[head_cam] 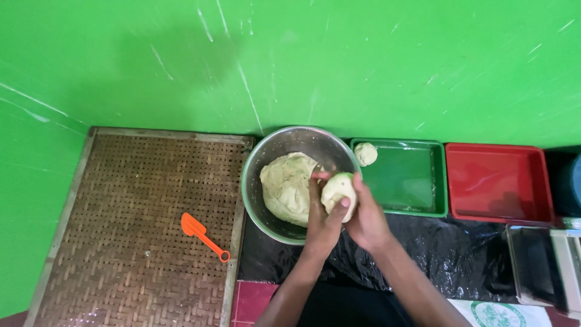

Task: Portioning a large mass of dough into smaller balls and placing them into a tray

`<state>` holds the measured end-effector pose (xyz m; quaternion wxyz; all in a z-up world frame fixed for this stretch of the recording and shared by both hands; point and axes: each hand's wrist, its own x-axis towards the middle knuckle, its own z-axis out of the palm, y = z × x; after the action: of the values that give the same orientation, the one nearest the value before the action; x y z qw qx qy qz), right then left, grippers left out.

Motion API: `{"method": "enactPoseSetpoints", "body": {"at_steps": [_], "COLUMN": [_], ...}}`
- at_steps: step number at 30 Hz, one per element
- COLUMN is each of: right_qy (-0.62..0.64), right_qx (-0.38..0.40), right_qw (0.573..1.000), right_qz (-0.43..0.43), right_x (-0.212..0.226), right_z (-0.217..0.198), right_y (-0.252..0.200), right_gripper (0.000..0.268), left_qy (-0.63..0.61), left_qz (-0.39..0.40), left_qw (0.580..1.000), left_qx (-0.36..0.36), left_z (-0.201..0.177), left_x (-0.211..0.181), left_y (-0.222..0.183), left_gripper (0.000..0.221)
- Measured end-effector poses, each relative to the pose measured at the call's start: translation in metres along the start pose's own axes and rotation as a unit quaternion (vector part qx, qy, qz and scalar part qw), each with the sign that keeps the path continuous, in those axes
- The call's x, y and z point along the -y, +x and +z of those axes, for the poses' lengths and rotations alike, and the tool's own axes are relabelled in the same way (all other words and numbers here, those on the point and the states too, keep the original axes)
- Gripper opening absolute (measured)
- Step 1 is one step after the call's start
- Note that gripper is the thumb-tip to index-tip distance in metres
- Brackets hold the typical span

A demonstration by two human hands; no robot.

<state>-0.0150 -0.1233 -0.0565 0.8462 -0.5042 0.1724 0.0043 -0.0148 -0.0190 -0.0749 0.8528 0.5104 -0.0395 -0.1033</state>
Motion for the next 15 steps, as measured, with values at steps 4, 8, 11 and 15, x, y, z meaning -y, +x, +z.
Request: {"method": "enactPoseSetpoints", "body": {"at_steps": [4,8,11,15], "right_qy": [-0.157,-0.320,-0.278,-0.208], "right_qx": [0.014,0.020,0.027,0.050], "right_qw": [0.983,0.927,0.943,0.967], "right_qz": [-0.096,-0.193,-0.183,-0.141], "right_x": [0.016,0.010,0.010,0.018], "right_z": [0.026,0.021,0.018,0.024], "right_y": [-0.015,-0.012,-0.011,-0.021], "right_gripper": [0.058,0.061,0.059,0.043], "left_qy": [-0.025,0.063,0.098,0.107], "left_qz": [0.027,0.042,0.044,-0.017], "left_qw": [0.999,0.993,0.988,0.990], "left_qx": [0.006,-0.091,-0.106,-0.094], "left_z": [0.013,0.007,-0.004,-0.003], "left_x": [-0.005,-0.010,-0.011,-0.027], "left_y": [-0.010,-0.016,-0.012,-0.009], "left_gripper": [0.095,0.061,0.046,0.026]}}
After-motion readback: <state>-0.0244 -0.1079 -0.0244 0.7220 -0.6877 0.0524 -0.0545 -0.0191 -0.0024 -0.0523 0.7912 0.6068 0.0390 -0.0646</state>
